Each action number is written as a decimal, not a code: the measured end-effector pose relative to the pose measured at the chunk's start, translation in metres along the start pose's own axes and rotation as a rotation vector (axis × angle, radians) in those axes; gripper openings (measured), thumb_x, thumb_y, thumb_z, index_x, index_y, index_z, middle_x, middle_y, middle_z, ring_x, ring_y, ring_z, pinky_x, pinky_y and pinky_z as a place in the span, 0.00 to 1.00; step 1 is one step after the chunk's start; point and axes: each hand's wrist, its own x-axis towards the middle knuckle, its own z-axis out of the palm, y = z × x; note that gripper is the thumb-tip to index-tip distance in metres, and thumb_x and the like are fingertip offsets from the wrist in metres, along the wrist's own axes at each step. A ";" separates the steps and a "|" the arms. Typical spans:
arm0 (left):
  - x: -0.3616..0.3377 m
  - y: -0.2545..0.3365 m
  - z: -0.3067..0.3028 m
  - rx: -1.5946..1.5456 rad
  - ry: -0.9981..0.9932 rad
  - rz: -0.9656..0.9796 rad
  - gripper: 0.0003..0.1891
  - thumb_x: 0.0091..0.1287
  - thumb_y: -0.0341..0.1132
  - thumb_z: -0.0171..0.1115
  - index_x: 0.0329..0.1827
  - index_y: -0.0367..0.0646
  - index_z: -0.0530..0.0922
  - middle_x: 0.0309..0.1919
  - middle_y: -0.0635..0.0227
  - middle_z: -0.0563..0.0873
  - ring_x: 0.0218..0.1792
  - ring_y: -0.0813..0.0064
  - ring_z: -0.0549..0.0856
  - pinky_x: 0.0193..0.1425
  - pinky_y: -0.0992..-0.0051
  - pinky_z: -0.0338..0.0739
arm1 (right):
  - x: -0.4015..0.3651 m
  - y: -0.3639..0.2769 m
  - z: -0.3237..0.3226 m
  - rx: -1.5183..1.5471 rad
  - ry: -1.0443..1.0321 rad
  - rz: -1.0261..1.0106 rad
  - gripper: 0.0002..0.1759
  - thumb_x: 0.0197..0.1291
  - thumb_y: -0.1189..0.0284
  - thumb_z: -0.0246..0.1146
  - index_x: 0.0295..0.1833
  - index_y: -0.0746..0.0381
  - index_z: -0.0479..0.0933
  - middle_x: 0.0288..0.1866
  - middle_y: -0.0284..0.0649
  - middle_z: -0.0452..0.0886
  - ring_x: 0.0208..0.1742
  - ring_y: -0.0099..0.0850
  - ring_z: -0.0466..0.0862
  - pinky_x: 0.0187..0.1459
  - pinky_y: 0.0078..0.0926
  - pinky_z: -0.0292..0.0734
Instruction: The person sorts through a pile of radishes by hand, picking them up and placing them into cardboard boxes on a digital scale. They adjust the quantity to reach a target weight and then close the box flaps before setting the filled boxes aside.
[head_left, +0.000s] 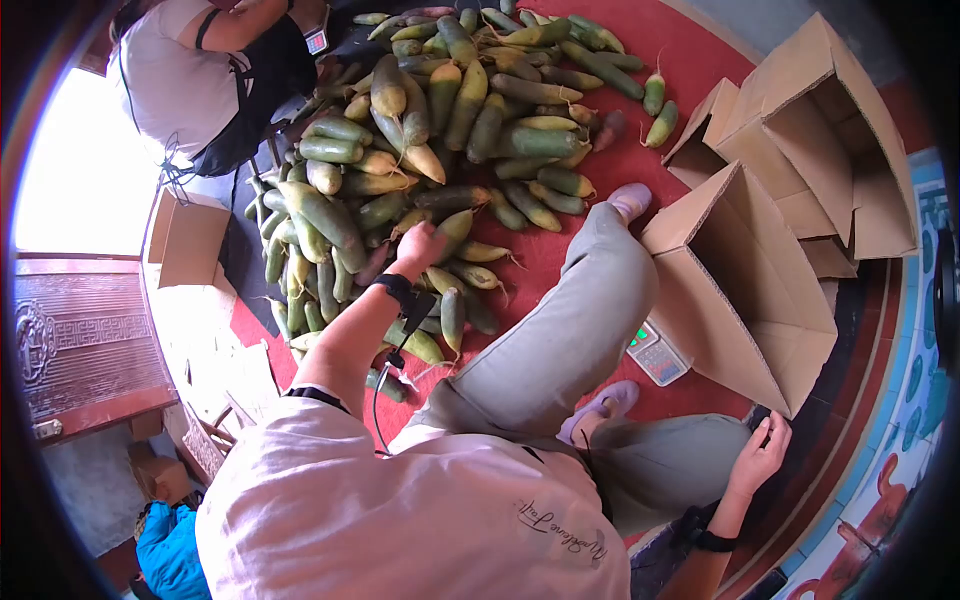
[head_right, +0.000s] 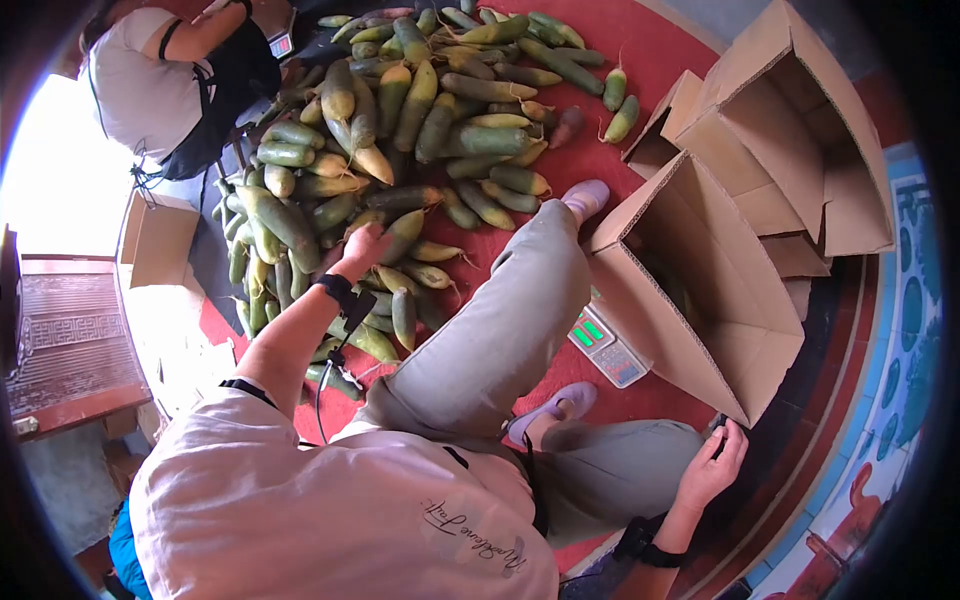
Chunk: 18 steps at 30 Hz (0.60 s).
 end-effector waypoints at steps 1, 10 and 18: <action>0.003 -0.018 0.012 -0.023 -0.079 -0.144 0.26 0.55 0.48 0.65 0.53 0.39 0.78 0.47 0.53 0.83 0.52 0.55 0.81 0.57 0.63 0.75 | 0.000 -0.001 0.000 -0.007 -0.009 -0.008 0.10 0.67 0.74 0.55 0.49 0.69 0.75 0.45 0.50 0.78 0.46 0.46 0.79 0.48 0.39 0.75; 0.018 -0.021 0.063 0.107 -0.172 -0.317 0.39 0.51 0.47 0.70 0.66 0.44 0.65 0.59 0.53 0.76 0.61 0.54 0.75 0.62 0.58 0.72 | -0.006 0.003 -0.004 -0.036 -0.047 0.046 0.10 0.66 0.76 0.55 0.49 0.69 0.74 0.44 0.50 0.77 0.45 0.47 0.79 0.47 0.38 0.75; 0.030 -0.001 0.062 0.389 -0.205 -0.294 0.32 0.50 0.41 0.70 0.58 0.48 0.66 0.57 0.60 0.77 0.59 0.59 0.77 0.60 0.55 0.71 | -0.005 0.004 -0.006 -0.021 -0.072 0.061 0.09 0.63 0.80 0.56 0.48 0.69 0.74 0.43 0.50 0.77 0.43 0.45 0.79 0.46 0.37 0.75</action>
